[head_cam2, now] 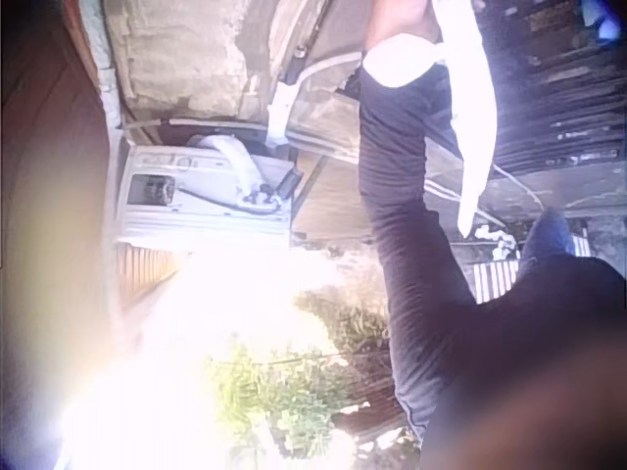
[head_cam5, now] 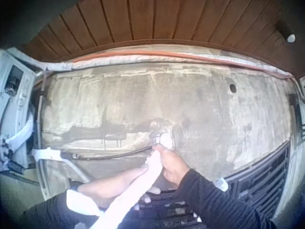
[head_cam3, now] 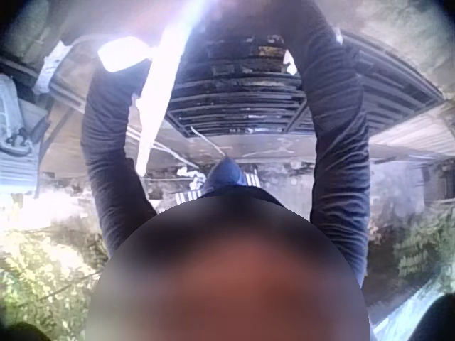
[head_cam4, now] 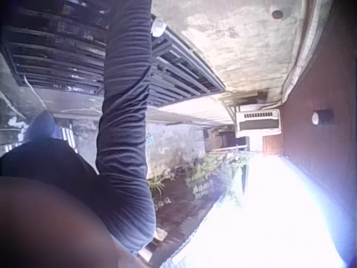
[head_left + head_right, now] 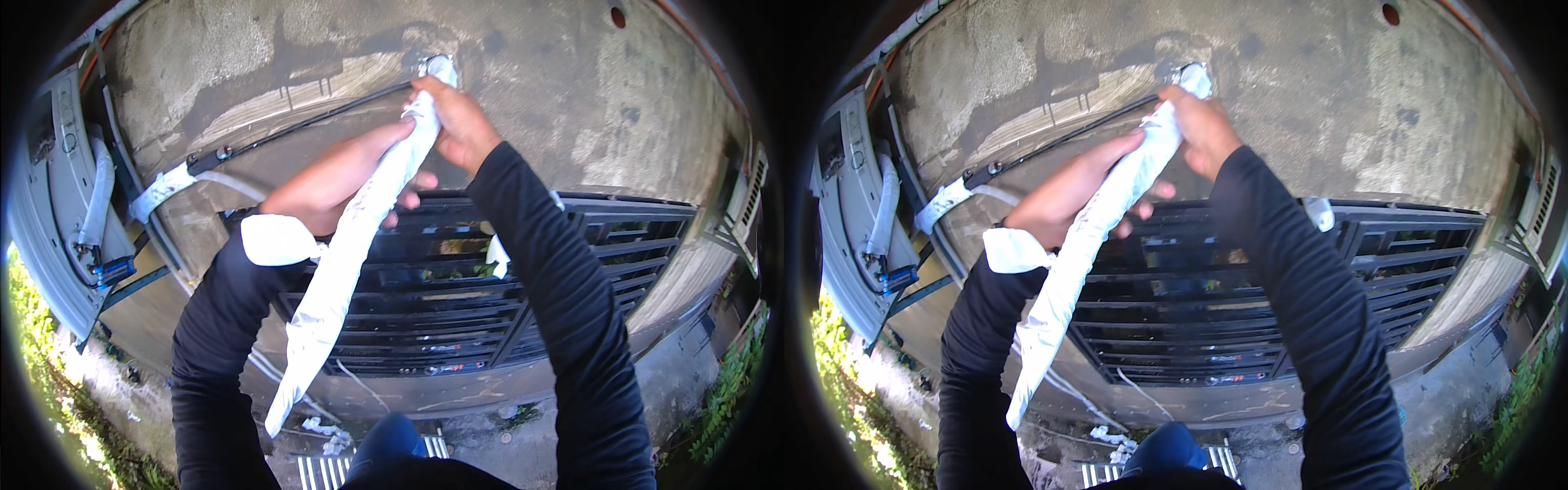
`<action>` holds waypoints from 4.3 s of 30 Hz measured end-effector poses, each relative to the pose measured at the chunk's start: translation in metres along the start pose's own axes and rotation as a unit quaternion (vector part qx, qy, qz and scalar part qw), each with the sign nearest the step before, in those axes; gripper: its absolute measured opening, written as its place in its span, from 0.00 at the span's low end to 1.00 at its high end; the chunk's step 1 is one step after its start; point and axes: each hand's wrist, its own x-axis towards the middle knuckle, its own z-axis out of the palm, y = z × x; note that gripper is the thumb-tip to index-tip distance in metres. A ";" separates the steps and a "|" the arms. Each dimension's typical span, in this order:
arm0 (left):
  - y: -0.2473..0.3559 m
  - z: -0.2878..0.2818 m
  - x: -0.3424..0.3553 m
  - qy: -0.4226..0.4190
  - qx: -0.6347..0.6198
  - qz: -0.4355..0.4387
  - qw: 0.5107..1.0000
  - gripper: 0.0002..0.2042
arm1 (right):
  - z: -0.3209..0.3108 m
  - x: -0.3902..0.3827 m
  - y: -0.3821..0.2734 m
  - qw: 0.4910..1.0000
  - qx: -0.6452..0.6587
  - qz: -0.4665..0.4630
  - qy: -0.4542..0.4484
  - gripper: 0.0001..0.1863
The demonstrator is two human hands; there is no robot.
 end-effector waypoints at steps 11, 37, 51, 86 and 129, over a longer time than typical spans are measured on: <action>-0.053 -0.004 -0.146 0.125 0.039 0.124 0.984 0.24 | 0.013 -0.004 0.005 0.998 0.044 -0.043 0.024 0.13; -0.115 0.034 -0.378 0.371 0.043 0.325 0.869 0.12 | 0.006 0.015 0.018 0.996 0.068 -0.045 0.045 0.21; -0.052 0.021 -0.129 0.273 0.065 0.287 0.916 0.12 | 0.011 -0.001 0.006 0.997 0.055 -0.025 0.053 0.13; -0.001 0.055 -0.164 0.166 0.133 0.368 0.905 0.15 | 0.004 -0.002 0.002 0.998 0.017 -0.053 0.004 0.23; -0.038 0.006 -0.081 -0.075 -0.227 -0.014 0.971 0.16 | 0.054 -0.250 0.041 0.948 0.030 -0.185 -0.258 0.11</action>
